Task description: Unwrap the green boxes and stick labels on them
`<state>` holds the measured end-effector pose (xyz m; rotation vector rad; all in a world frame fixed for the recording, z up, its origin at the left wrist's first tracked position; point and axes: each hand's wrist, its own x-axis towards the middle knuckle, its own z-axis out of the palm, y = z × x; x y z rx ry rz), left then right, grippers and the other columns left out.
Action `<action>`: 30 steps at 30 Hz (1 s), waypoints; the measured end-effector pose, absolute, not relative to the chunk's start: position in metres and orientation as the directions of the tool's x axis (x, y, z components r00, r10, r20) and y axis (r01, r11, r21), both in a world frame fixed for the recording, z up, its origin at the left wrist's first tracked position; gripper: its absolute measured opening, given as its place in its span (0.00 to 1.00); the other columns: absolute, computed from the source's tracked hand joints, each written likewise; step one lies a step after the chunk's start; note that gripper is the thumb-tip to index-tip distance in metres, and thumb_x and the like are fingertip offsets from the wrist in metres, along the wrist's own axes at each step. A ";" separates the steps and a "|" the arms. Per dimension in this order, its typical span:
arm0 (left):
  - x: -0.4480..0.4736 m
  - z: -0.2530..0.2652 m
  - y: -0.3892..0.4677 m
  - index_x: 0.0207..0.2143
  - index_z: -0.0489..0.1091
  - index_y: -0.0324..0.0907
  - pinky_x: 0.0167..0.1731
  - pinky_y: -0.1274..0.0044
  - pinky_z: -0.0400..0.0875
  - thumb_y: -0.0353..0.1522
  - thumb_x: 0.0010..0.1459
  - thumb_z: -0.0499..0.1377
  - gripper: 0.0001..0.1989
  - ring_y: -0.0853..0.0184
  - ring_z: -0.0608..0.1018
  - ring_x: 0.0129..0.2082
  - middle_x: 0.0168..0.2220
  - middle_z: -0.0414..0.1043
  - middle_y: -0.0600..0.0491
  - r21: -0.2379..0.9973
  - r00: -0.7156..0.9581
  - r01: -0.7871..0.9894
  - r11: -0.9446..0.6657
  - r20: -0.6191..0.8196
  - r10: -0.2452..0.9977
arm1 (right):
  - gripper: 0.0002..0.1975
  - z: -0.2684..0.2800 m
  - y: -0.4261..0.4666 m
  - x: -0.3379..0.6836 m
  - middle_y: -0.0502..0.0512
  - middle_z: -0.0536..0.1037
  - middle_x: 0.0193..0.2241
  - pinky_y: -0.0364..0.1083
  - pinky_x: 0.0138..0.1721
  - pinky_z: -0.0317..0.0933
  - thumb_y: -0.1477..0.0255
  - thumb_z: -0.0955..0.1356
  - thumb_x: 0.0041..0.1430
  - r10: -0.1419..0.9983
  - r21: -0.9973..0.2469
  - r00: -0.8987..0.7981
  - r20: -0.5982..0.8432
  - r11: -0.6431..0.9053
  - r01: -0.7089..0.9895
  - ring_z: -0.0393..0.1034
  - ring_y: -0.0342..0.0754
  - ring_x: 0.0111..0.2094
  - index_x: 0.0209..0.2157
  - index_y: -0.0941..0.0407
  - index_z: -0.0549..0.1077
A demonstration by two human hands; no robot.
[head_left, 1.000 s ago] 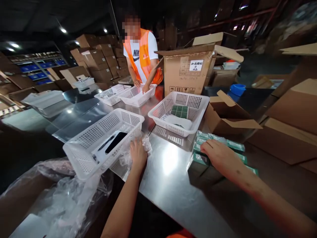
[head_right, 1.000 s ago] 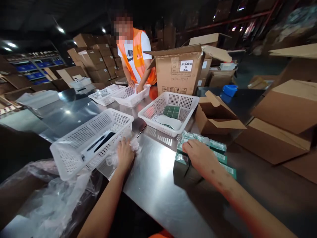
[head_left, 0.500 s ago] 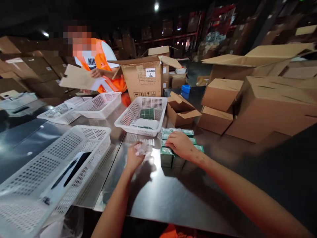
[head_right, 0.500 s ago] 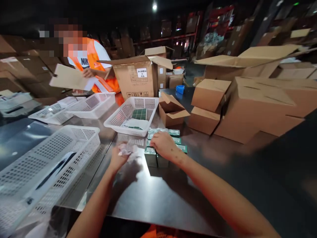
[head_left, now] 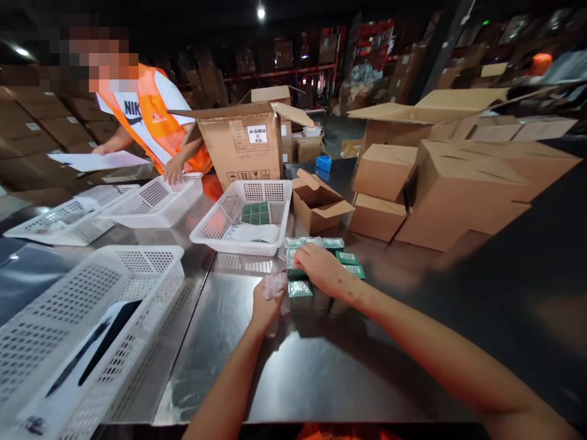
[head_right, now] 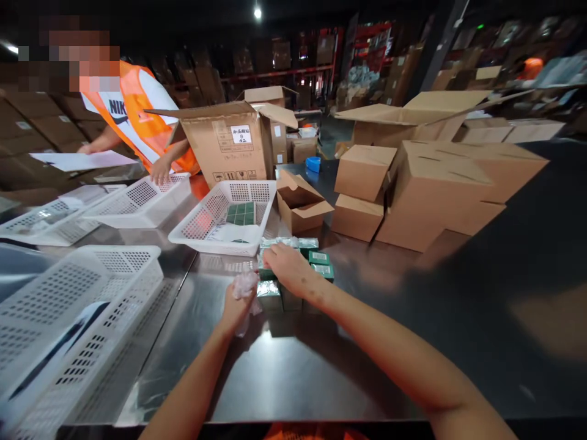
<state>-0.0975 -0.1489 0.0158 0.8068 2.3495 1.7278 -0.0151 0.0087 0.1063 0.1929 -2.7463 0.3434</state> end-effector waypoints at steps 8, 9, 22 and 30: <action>-0.099 0.020 -0.153 0.31 0.73 0.43 0.38 0.68 0.77 0.38 0.47 0.61 0.10 0.57 0.81 0.34 0.33 0.81 0.45 0.960 -0.869 0.260 0.107 0.185 0.460 | 0.13 0.141 0.058 0.008 0.59 0.70 0.47 0.51 0.52 0.64 0.72 0.70 0.66 -0.011 -0.393 -0.896 0.444 0.896 -0.206 0.68 0.53 0.48 0.51 0.58 0.73; -0.099 0.019 -0.152 0.31 0.73 0.42 0.38 0.68 0.76 0.39 0.47 0.61 0.10 0.57 0.81 0.33 0.33 0.81 0.45 0.961 -0.870 0.255 0.103 0.181 0.459 | 0.15 0.141 0.066 0.014 0.60 0.71 0.47 0.52 0.53 0.63 0.70 0.72 0.64 -0.003 -0.392 -0.909 0.418 0.901 -0.183 0.67 0.54 0.49 0.51 0.57 0.74; -0.101 0.029 -0.156 0.36 0.75 0.44 0.40 0.65 0.77 0.40 0.52 0.60 0.12 0.55 0.82 0.36 0.35 0.82 0.46 0.900 -0.853 0.388 0.199 0.269 0.447 | 0.07 0.112 0.048 0.023 0.54 0.75 0.33 0.47 0.37 0.53 0.79 0.67 0.69 0.085 -0.196 -0.917 0.391 0.980 0.008 0.67 0.50 0.36 0.34 0.60 0.72; -0.102 0.076 -0.150 0.38 0.78 0.45 0.49 0.64 0.75 0.36 0.52 0.61 0.11 0.55 0.81 0.43 0.40 0.81 0.48 0.690 -0.687 0.688 0.225 0.517 0.511 | 0.08 0.111 0.053 0.018 0.59 0.73 0.37 0.48 0.36 0.54 0.72 0.66 0.72 -0.061 0.005 -0.913 0.404 0.998 -0.065 0.65 0.54 0.38 0.37 0.59 0.73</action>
